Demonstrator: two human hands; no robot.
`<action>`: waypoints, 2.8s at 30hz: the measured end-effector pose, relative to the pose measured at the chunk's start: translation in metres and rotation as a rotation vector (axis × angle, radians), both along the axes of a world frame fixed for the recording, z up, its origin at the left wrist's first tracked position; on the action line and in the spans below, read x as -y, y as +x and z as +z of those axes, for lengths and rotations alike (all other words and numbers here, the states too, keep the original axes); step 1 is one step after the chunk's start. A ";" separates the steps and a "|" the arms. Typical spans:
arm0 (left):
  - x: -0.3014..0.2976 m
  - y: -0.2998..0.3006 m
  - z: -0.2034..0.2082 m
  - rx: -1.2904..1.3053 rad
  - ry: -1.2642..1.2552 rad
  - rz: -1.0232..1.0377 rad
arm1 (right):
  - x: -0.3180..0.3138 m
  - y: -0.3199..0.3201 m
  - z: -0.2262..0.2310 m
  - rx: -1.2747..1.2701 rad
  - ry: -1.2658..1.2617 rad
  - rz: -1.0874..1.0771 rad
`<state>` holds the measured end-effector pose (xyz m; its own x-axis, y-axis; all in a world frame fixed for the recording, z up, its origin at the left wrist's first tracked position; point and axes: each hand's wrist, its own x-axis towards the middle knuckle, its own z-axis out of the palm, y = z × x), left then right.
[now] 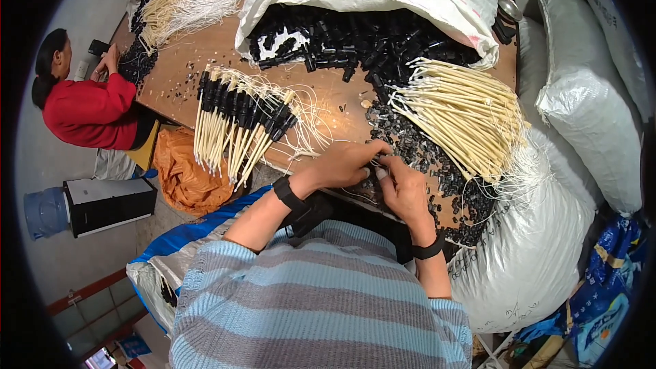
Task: Assembling components by attaching white plastic tips to black wire bundles.
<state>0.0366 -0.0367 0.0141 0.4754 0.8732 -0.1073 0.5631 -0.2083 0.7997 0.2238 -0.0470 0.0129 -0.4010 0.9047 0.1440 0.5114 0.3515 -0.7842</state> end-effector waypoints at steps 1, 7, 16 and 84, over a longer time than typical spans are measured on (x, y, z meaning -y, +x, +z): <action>0.000 -0.002 0.001 0.083 -0.007 0.015 | -0.001 0.000 0.000 -0.002 0.024 0.001; -0.004 -0.001 0.000 0.178 0.416 0.146 | 0.000 -0.005 -0.001 0.039 0.093 -0.040; -0.023 -0.001 -0.019 0.168 0.492 0.141 | 0.002 -0.003 -0.007 -0.043 -0.046 -0.122; -0.032 0.006 0.001 0.123 0.609 0.147 | -0.023 0.019 0.004 -0.563 -0.628 -0.233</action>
